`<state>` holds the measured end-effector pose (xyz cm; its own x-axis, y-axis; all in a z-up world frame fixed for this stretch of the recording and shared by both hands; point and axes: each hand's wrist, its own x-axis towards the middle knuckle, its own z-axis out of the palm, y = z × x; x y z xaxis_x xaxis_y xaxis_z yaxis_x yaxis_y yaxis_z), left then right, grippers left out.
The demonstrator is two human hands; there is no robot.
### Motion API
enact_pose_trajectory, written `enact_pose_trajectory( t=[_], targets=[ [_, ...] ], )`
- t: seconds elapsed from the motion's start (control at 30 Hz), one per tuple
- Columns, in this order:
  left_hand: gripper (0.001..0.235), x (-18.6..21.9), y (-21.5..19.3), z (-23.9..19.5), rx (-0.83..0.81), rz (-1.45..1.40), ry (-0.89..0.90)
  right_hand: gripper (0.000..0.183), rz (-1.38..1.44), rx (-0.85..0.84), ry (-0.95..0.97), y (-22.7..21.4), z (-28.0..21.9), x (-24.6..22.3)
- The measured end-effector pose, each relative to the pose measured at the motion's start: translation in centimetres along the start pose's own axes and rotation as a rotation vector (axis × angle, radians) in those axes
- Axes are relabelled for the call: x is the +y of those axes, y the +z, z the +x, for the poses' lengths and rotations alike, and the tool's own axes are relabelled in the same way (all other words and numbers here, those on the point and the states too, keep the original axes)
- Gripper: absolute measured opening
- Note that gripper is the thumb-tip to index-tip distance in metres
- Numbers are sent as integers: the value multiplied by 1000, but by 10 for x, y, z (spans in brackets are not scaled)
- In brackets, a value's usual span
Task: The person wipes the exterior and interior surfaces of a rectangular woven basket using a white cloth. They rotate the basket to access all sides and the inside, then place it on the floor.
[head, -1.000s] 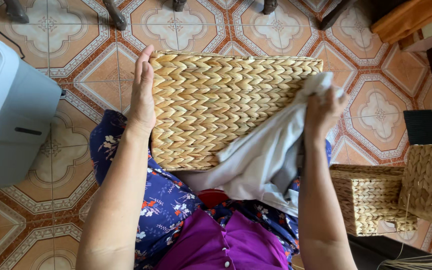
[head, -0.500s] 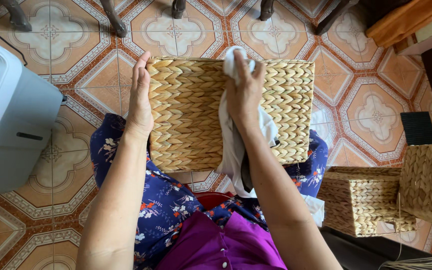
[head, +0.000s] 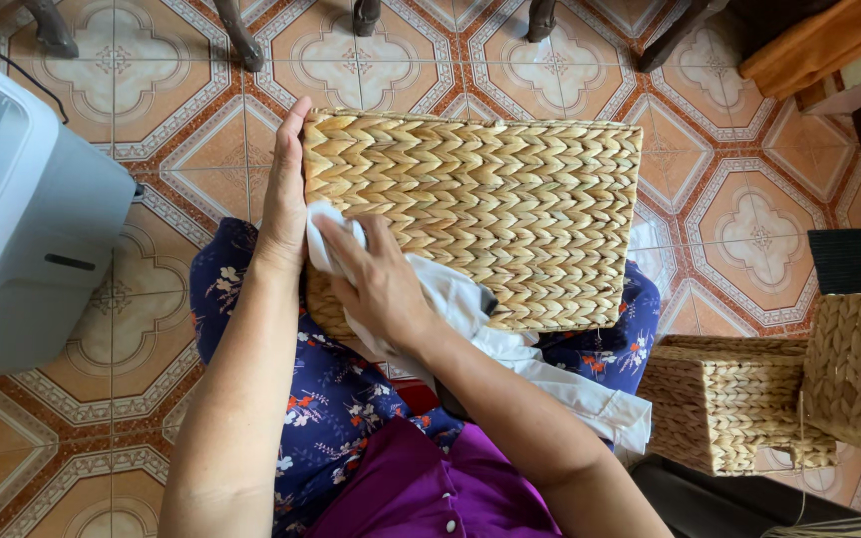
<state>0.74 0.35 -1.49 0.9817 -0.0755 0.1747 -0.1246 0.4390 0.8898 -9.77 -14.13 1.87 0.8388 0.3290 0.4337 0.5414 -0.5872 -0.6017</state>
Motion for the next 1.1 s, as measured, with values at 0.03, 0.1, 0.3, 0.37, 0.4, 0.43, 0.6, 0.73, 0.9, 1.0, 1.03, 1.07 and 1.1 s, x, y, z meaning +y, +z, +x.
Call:
enact_pose_trajectory(
  t=[0.03,0.1,0.3,0.37,0.4,0.43,0.6,0.73,0.9,1.0,1.03,1.07,1.1],
  targets=[
    [89,0,0,-2,8,19,-5,69,-29,-40,10,-2,-14,-1],
    [88,-1,0,-4,12,53,7,67,-87,-120,27,-14,-46,3],
    [89,4,3,-2,-5,135,29,60,-322,72,341,-72,-135,60],
    [88,4,4,-1,-4,144,23,60,-414,185,328,-96,-161,82],
    [88,5,5,-1,0,137,17,59,-448,247,368,-107,-171,94],
    [88,6,5,0,2,131,12,57,-480,310,408,-117,-180,105],
    [89,2,1,-1,3,123,27,48,-408,495,461,-158,-223,133],
    [88,-1,-3,2,-2,138,18,34,227,742,742,-192,-241,138],
    [87,-6,-13,3,-21,162,35,25,568,1049,563,-269,-273,111],
    [84,-8,-13,7,-34,138,32,40,472,1107,469,-319,-296,89],
    [83,-8,-14,8,-36,129,33,43,448,1144,444,-332,-300,86],
    [81,-8,-15,8,-28,123,32,40,429,1180,426,-342,-303,85],
    [80,-7,-15,7,-20,121,32,37,413,1188,429,-349,-308,84]
  ],
)
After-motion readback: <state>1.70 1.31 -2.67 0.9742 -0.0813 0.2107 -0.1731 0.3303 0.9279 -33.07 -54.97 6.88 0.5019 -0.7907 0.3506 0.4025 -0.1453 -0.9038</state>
